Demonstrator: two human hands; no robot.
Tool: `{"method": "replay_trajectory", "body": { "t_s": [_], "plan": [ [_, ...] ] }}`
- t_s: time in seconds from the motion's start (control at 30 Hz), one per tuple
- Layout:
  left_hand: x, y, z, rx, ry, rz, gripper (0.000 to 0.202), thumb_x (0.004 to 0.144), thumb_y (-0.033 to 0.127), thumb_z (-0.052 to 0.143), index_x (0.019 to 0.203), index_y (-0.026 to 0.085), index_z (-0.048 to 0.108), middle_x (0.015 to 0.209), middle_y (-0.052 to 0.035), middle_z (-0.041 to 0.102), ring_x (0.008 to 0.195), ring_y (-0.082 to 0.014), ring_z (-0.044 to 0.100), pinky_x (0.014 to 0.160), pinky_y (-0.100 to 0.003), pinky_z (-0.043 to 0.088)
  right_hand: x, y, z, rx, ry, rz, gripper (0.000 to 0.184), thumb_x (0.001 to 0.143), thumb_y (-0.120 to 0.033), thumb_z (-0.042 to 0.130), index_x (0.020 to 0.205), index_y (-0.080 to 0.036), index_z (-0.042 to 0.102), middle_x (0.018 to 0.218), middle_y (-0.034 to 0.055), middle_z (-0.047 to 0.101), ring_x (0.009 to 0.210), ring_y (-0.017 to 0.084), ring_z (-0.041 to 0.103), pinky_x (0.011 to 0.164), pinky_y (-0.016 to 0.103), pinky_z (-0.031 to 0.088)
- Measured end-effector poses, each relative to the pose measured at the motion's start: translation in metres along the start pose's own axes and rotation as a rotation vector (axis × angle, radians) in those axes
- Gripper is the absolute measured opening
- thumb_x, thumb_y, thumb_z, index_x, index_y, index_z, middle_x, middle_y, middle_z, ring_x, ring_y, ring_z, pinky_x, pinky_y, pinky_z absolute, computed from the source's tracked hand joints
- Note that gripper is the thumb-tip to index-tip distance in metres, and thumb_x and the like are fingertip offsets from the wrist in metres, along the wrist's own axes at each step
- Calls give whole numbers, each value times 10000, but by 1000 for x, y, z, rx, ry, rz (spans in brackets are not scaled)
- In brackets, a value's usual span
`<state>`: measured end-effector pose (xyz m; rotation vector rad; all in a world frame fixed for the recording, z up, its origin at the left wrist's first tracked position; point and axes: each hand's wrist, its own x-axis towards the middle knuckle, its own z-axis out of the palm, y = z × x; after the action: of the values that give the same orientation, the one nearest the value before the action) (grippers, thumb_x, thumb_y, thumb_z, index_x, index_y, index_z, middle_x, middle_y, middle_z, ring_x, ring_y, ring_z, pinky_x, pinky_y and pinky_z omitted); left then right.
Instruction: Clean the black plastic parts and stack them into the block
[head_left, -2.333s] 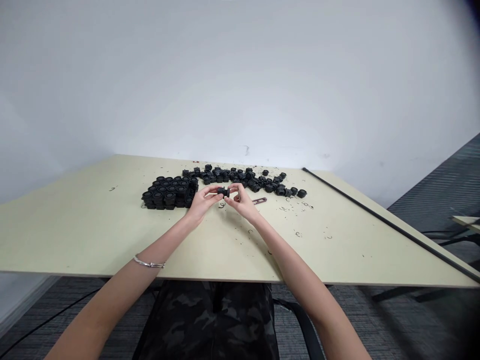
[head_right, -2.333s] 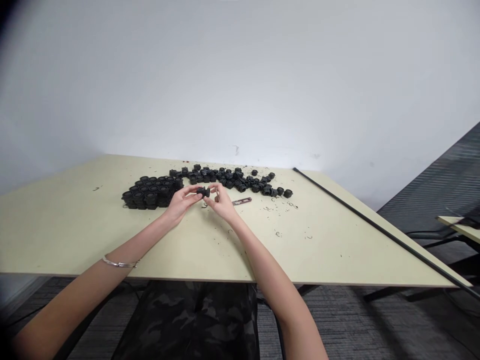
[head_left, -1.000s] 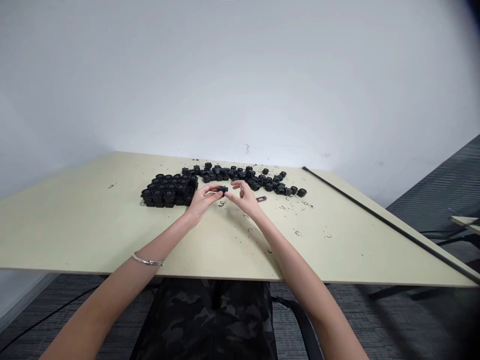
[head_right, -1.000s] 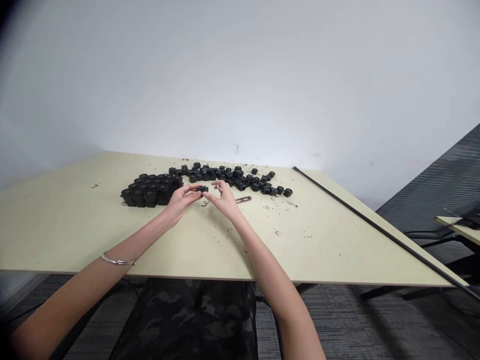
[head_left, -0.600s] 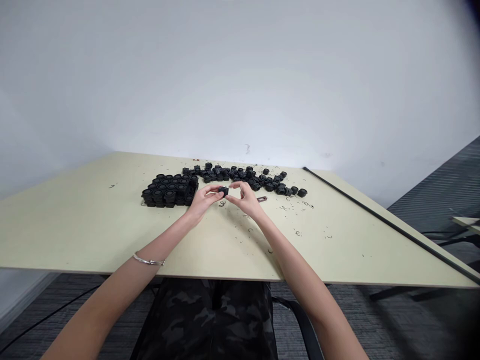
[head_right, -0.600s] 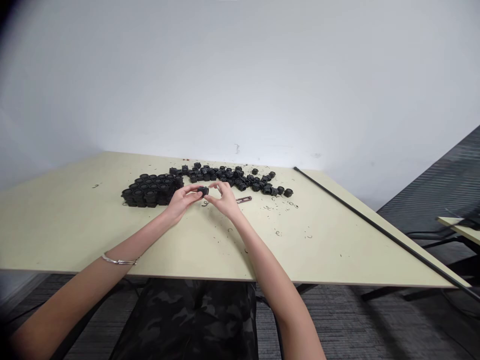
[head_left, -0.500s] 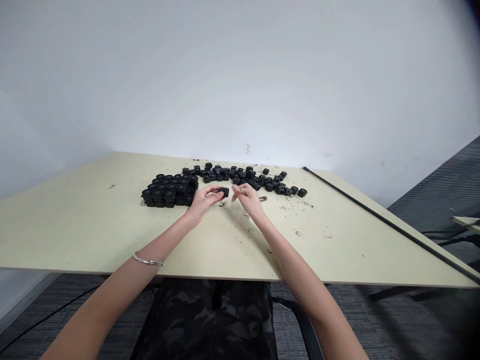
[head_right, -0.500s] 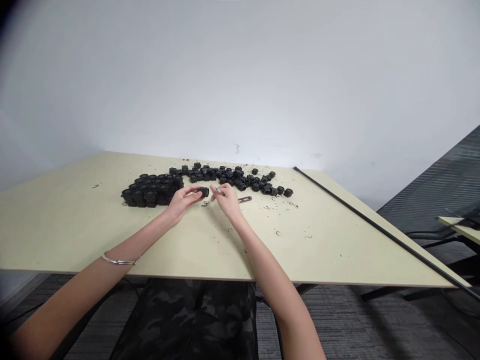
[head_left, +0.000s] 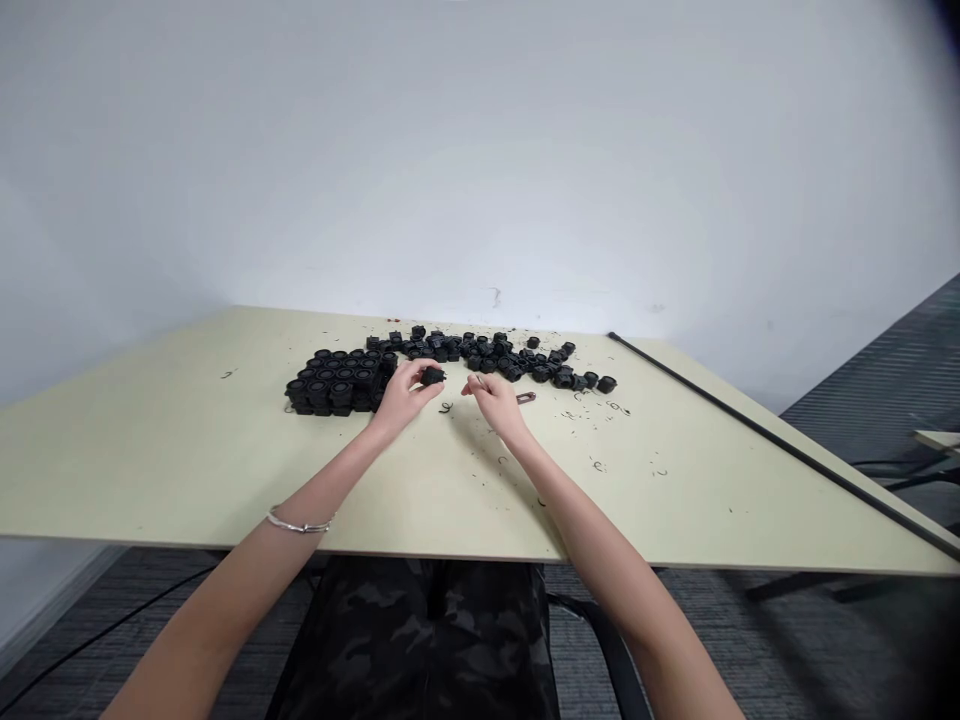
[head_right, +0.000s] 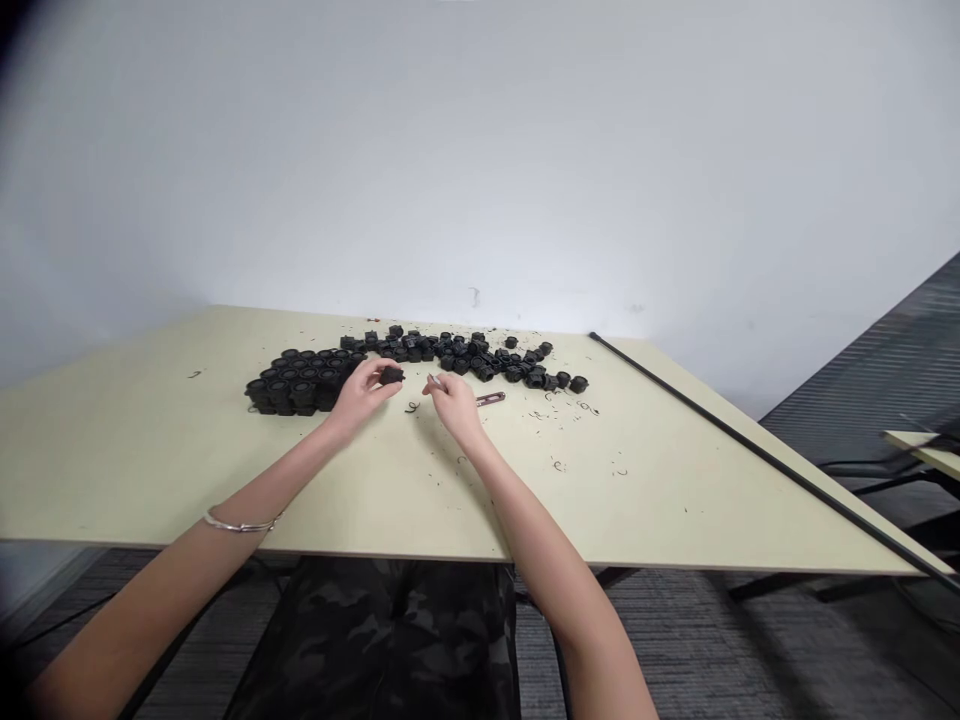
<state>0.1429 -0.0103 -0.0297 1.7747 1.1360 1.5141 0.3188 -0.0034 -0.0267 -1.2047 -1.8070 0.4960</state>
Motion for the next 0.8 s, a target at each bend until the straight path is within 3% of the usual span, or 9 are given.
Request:
{"method": "replay_trajectory", "body": {
  "t_s": [0.1, 0.2, 0.3, 0.47, 0.67, 0.8],
  "plan": [
    [5, 8, -16, 267, -55, 166, 216, 716, 256, 600, 928, 224, 623, 993, -44, 515, 941, -180, 554, 881, -346, 457, -1, -1, 0, -17, -8, 11, 357, 870, -329, 394, 682, -183, 660, 748, 36, 624, 756, 169, 550, 690, 262, 360],
    [11, 19, -47, 501, -143, 271, 193, 738, 227, 546, 919, 224, 613, 1020, -47, 553, 1000, -197, 540, 935, -358, 413, -1, -2, 0, -18, -14, 28, 327, 855, -286, 401, 688, -179, 661, 759, 38, 635, 764, 172, 556, 669, 258, 357],
    [16, 24, -83, 643, -209, 198, 221, 728, 283, 567, 942, 228, 558, 1008, -31, 583, 970, -206, 548, 913, -364, 414, -2, -2, 0, -29, -17, 46, 310, 844, -247, 403, 690, -182, 663, 770, 36, 645, 769, 173, 561, 655, 254, 352],
    [15, 21, -125, 660, -78, 61, 335, 726, 354, 566, 1033, 236, 503, 1066, -40, 586, 1023, -221, 543, 924, -367, 399, -1, 0, 0, -72, -1, 63, 296, 825, -204, 410, 671, -178, 661, 765, 41, 655, 760, 174, 565, 646, 251, 348],
    [11, 6, -131, 826, -316, 146, 288, 690, 308, 547, 966, 235, 586, 1116, -57, 559, 1134, -264, 439, 1008, -440, 322, -1, 0, -1, -134, -3, 56, 268, 801, -175, 418, 669, -175, 651, 789, 52, 661, 788, 178, 563, 658, 249, 348],
    [11, -3, -127, 907, -337, 164, 269, 651, 280, 560, 908, 233, 623, 1191, -70, 490, 1200, -294, 351, 1035, -474, 273, -1, -2, -2, -157, -3, 54, 249, 780, -155, 423, 674, -174, 647, 792, 57, 659, 806, 182, 561, 668, 251, 346]
  ]
}}
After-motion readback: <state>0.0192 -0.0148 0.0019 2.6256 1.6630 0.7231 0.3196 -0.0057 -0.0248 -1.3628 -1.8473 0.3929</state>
